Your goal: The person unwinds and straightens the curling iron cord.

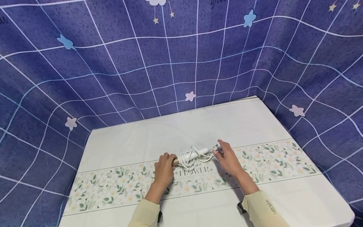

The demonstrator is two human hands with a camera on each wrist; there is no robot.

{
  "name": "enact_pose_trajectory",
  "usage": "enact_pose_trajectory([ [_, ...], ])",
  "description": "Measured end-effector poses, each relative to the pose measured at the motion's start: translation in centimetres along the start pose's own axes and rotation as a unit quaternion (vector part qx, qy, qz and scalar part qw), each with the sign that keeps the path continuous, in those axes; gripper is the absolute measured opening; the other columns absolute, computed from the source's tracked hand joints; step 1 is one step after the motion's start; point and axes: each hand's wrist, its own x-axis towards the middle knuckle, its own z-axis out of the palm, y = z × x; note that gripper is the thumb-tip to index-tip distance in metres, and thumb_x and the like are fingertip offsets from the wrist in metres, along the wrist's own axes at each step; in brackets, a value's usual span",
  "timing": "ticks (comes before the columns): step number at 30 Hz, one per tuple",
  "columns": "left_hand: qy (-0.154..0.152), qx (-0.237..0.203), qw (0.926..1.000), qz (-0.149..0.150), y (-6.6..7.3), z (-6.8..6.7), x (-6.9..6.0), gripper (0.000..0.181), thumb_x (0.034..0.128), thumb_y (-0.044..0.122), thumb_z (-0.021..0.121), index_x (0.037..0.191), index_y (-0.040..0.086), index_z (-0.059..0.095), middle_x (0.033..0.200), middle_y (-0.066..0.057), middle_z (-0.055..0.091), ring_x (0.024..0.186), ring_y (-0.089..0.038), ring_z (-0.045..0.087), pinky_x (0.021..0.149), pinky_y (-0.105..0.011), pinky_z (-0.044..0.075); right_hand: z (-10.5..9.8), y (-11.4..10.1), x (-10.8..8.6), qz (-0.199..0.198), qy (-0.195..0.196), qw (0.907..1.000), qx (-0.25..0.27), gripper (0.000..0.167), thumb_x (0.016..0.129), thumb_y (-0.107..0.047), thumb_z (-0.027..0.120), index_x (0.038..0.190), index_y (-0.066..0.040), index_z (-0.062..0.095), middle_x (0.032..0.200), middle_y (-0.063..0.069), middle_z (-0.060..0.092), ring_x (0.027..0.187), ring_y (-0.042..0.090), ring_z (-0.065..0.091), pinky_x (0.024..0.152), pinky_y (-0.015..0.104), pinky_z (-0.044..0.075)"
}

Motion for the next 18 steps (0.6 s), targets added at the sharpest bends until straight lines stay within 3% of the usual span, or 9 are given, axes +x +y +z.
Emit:
enact_pose_trajectory([
  [11, 0.003, 0.004, 1.0000, 0.001, 0.02, 0.03, -0.12, 0.038, 0.0768, 0.002, 0.075, 0.110, 0.017, 0.063, 0.098, -0.001, 0.054, 0.092, -0.021, 0.049, 0.082, -0.051, 0.042, 0.08, -0.25, 0.02, 0.005, 0.006, 0.9999, -0.008, 0.063, 0.099, -0.031, 0.054, 0.150, -0.004, 0.027, 0.150, 0.019, 0.031, 0.122, 0.038, 0.050, 0.101, 0.053, 0.040],
  [18, 0.022, 0.000, 0.9998, -0.001, 0.13, -0.33, -0.03, 0.041, 0.0768, 0.001, 0.075, 0.113, 0.017, 0.062, 0.097, -0.002, 0.053, 0.089, -0.021, 0.048, 0.081, -0.049, 0.041, 0.18, -0.38, -0.01, 0.008, 0.005, 1.0000, -0.001, 0.063, 0.099, -0.030, 0.053, 0.151, -0.006, 0.026, 0.151, 0.018, 0.030, 0.120, 0.038, 0.053, 0.098, 0.051, 0.043],
])
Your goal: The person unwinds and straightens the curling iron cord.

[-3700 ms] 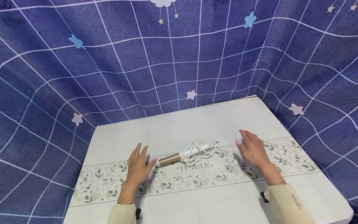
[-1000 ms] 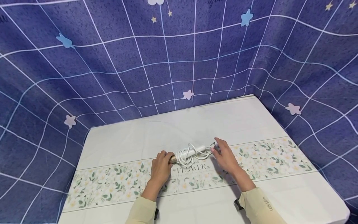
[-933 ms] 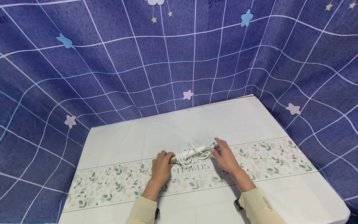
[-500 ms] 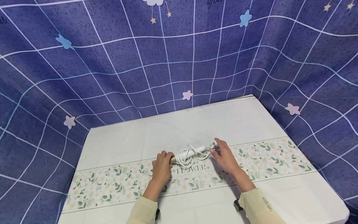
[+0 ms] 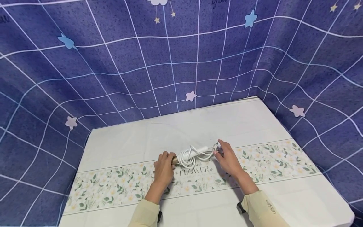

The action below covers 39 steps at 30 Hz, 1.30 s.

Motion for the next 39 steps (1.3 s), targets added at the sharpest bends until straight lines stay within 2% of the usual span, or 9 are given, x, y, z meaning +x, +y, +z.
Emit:
enact_pose_trajectory([
  [8, 0.011, -0.007, 0.9999, -0.007, 0.4, -0.5, -0.1, 0.040, 0.0776, 0.003, 0.074, 0.114, 0.016, 0.063, 0.096, -0.001, 0.053, 0.092, -0.021, 0.049, 0.082, -0.050, 0.041, 0.0, -0.3, -0.1, 0.007, -0.003, 1.0000, 0.006, 0.064, 0.100, -0.034, 0.050, 0.151, -0.005, 0.024, 0.151, 0.018, 0.029, 0.119, 0.037, 0.054, 0.094, 0.048, 0.046],
  [21, 0.041, -0.035, 0.9986, -0.002, 1.1, -1.3, -0.3, 0.039, 0.0771, 0.002, 0.075, 0.112, 0.015, 0.064, 0.097, -0.001, 0.053, 0.094, -0.022, 0.049, 0.090, -0.055, 0.038, 0.6, -0.8, 0.0, 0.000, 0.018, 0.9995, 0.026, 0.060, 0.100, -0.030, 0.051, 0.149, -0.002, 0.029, 0.136, 0.017, 0.043, 0.111, 0.031, 0.058, 0.092, 0.042, 0.049],
  [28, 0.058, -0.037, 0.9976, 0.003, 1.1, -1.4, -0.4, 0.037, 0.0761, 0.001, 0.076, 0.109, 0.014, 0.065, 0.095, -0.003, 0.053, 0.090, -0.025, 0.050, 0.084, -0.057, 0.040, 1.0, -1.1, 0.2, -0.035, 0.035, 0.9978, 0.045, 0.058, 0.099, -0.022, 0.055, 0.148, -0.004, 0.032, 0.137, 0.017, 0.045, 0.109, 0.029, 0.059, 0.091, 0.041, 0.049],
  [34, 0.056, -0.041, 0.9975, -0.014, 1.3, -1.5, -0.5, 0.038, 0.0755, 0.001, 0.076, 0.109, 0.015, 0.065, 0.095, -0.003, 0.053, 0.090, -0.025, 0.050, 0.084, -0.058, 0.039, 1.7, -1.3, 0.1, -0.079, 0.051, 0.9937, 0.061, 0.056, 0.097, -0.015, 0.058, 0.148, -0.009, 0.035, 0.133, 0.017, 0.049, 0.107, 0.027, 0.061, 0.090, 0.038, 0.051],
  [39, 0.054, -0.044, 0.9973, -0.022, 1.3, -1.6, -0.7, 0.038, 0.0760, 0.001, 0.076, 0.110, 0.014, 0.064, 0.096, -0.004, 0.053, 0.090, -0.025, 0.049, 0.083, -0.058, 0.039, 2.2, -1.7, -0.2, -0.076, 0.068, 0.9874, 0.121, 0.057, 0.094, -0.012, 0.062, 0.146, -0.012, 0.039, 0.129, 0.017, 0.051, 0.102, 0.028, 0.063, 0.084, 0.037, 0.053],
])
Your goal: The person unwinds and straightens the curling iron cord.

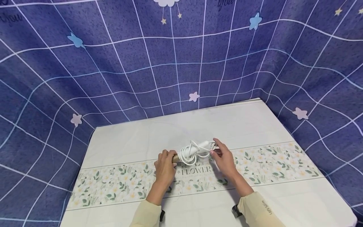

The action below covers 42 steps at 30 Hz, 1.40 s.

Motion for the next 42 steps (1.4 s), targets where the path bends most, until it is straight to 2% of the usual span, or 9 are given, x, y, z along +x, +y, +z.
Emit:
enact_pose_trajectory([
  [3, 0.002, -0.002, 1.0000, -0.003, 0.1, -0.1, 0.0, 0.039, 0.0761, 0.000, 0.076, 0.110, 0.014, 0.064, 0.096, -0.004, 0.053, 0.090, -0.025, 0.049, 0.083, -0.057, 0.039, 0.2, -0.4, -0.1, 0.026, 0.006, 0.9967, 0.077, 0.058, 0.092, -0.007, 0.064, 0.144, -0.013, 0.042, 0.126, 0.019, 0.052, 0.096, 0.032, 0.065, 0.080, 0.039, 0.054],
  [8, -0.003, -0.010, 0.9999, -0.007, 0.3, -0.2, -0.1, 0.039, 0.0766, -0.001, 0.075, 0.112, 0.014, 0.064, 0.096, -0.004, 0.052, 0.091, -0.025, 0.049, 0.084, -0.056, 0.038, 0.3, -1.0, 0.0, 0.073, 0.008, 0.9822, 0.173, 0.059, 0.092, 0.000, 0.061, 0.144, -0.015, 0.039, 0.122, 0.022, 0.046, 0.088, 0.038, 0.065, 0.079, 0.043, 0.054],
  [12, -0.002, -0.012, 0.9999, -0.009, 0.3, -0.2, -0.2, 0.040, 0.0761, 0.000, 0.076, 0.112, 0.014, 0.064, 0.096, -0.004, 0.052, 0.091, -0.025, 0.049, 0.084, -0.057, 0.039, 0.4, -1.3, 0.1, 0.104, 0.007, 0.9730, 0.206, 0.068, 0.091, 0.004, 0.061, 0.148, -0.017, 0.032, 0.121, 0.024, 0.044, 0.085, 0.036, 0.066, 0.079, 0.044, 0.054],
  [16, -0.002, -0.014, 0.9998, -0.011, 0.5, -0.2, -0.3, 0.041, 0.0758, 0.000, 0.076, 0.112, 0.014, 0.064, 0.096, -0.004, 0.053, 0.090, -0.025, 0.049, 0.082, -0.055, 0.039, 0.5, -1.4, 0.2, 0.127, 0.006, 0.9656, 0.227, 0.077, 0.090, 0.006, 0.060, 0.152, -0.019, 0.023, 0.112, 0.023, 0.047, 0.081, 0.024, 0.066, 0.081, 0.042, 0.054],
  [20, -0.005, -0.017, 0.9997, -0.016, 0.6, -0.2, -0.3, 0.041, 0.0757, 0.000, 0.076, 0.112, 0.013, 0.064, 0.096, -0.004, 0.053, 0.090, -0.024, 0.048, 0.080, -0.053, 0.039, 0.5, -1.5, 0.2, 0.137, 0.004, 0.9652, 0.223, 0.075, 0.090, 0.004, 0.061, 0.152, -0.018, 0.025, 0.105, 0.021, 0.049, 0.077, 0.015, 0.065, 0.081, 0.042, 0.054],
  [24, -0.005, -0.017, 0.9997, -0.019, 0.6, -0.1, -0.3, 0.041, 0.0753, -0.001, 0.076, 0.111, 0.013, 0.064, 0.094, -0.004, 0.053, 0.088, -0.024, 0.048, 0.078, -0.051, 0.039, 0.6, -1.6, 0.3, 0.134, 0.004, 0.9606, 0.244, 0.072, 0.089, 0.007, 0.062, 0.149, -0.017, 0.030, 0.111, 0.026, 0.051, 0.075, 0.013, 0.065, 0.077, 0.038, 0.055],
  [32, -0.004, -0.009, 0.9994, -0.034, 0.9, 0.0, -0.3, 0.040, 0.0750, 0.000, 0.076, 0.110, 0.015, 0.064, 0.094, -0.006, 0.053, 0.089, -0.026, 0.049, 0.075, -0.051, 0.039, 0.7, -1.7, 0.5, 0.140, -0.007, 0.9355, 0.324, 0.072, 0.087, 0.013, 0.058, 0.148, -0.014, 0.031, 0.121, 0.031, 0.047, 0.084, 0.020, 0.065, 0.069, 0.027, 0.055],
  [35, -0.002, -0.010, 0.9990, -0.043, 1.0, 0.1, -0.3, 0.041, 0.0743, -0.001, 0.077, 0.110, 0.015, 0.065, 0.095, -0.006, 0.054, 0.089, -0.026, 0.049, 0.075, -0.051, 0.039, 0.6, -1.7, 0.4, 0.138, -0.026, 0.9263, 0.350, 0.071, 0.087, 0.013, 0.056, 0.149, -0.010, 0.027, 0.126, 0.033, 0.043, 0.086, 0.017, 0.064, 0.069, 0.025, 0.055],
  [42, 0.004, 0.002, 0.9986, -0.052, 1.1, 0.1, -0.3, 0.045, 0.0713, -0.003, 0.079, 0.110, 0.015, 0.065, 0.094, -0.006, 0.054, 0.089, -0.027, 0.049, 0.074, -0.052, 0.039, 0.2, -2.0, 0.4, 0.151, -0.070, 0.8853, 0.434, 0.073, 0.089, 0.012, 0.054, 0.151, -0.005, 0.019, 0.126, 0.025, 0.050, 0.079, 0.009, 0.063, 0.066, 0.021, 0.053],
])
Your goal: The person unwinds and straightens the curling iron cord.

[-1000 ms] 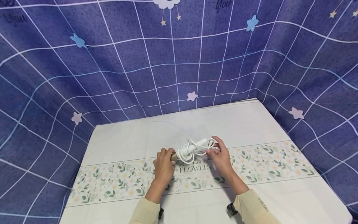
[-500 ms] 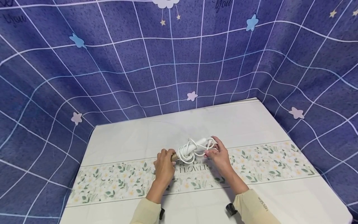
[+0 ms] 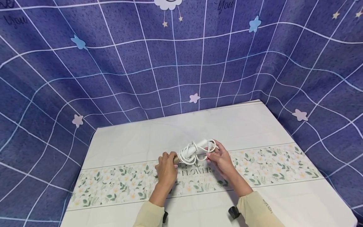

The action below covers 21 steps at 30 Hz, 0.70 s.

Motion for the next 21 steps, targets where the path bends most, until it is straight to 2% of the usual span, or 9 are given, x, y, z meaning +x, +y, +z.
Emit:
enact_pose_trajectory([
  [5, -0.006, 0.000, 0.9999, -0.009, 0.00, -0.02, 0.07, 0.046, 0.0715, -0.003, 0.078, 0.110, 0.017, 0.065, 0.094, -0.006, 0.054, 0.089, -0.027, 0.049, 0.076, -0.053, 0.039, -0.13, -0.34, 0.01, 0.024, -0.030, 0.9980, 0.050, 0.073, 0.090, 0.013, 0.051, 0.152, -0.006, 0.016, 0.120, 0.014, 0.058, 0.074, 0.009, 0.061, 0.062, 0.020, 0.050],
  [12, -0.007, 0.004, 0.9999, -0.007, 0.19, -0.08, 0.06, 0.049, 0.0723, -0.002, 0.076, 0.117, 0.015, 0.066, 0.094, -0.008, 0.054, 0.088, -0.028, 0.049, 0.075, -0.055, 0.039, -0.36, -0.65, -0.16, 0.040, -0.076, 0.9896, 0.115, 0.072, 0.093, 0.011, 0.046, 0.153, -0.011, 0.013, 0.124, 0.014, 0.054, 0.074, 0.009, 0.056, 0.061, 0.021, 0.044],
  [17, -0.009, 0.009, 0.9999, -0.008, 0.27, -0.02, 0.06, 0.049, 0.0728, -0.002, 0.075, 0.118, 0.015, 0.066, 0.095, -0.009, 0.054, 0.088, -0.029, 0.050, 0.075, -0.054, 0.039, -0.27, -0.73, -0.33, 0.049, -0.079, 0.9862, 0.138, 0.071, 0.093, 0.010, 0.044, 0.153, -0.011, 0.012, 0.120, 0.009, 0.059, 0.074, 0.008, 0.056, 0.060, 0.020, 0.043],
  [21, -0.007, 0.014, 0.9998, -0.012, 0.23, 0.01, 0.07, 0.049, 0.0723, -0.001, 0.075, 0.117, 0.016, 0.066, 0.095, -0.009, 0.054, 0.089, -0.029, 0.050, 0.076, -0.054, 0.039, -0.15, -0.75, -0.38, 0.051, -0.086, 0.9859, 0.134, 0.073, 0.094, 0.009, 0.044, 0.154, -0.013, 0.010, 0.122, 0.008, 0.057, 0.075, 0.008, 0.055, 0.061, 0.020, 0.043],
])
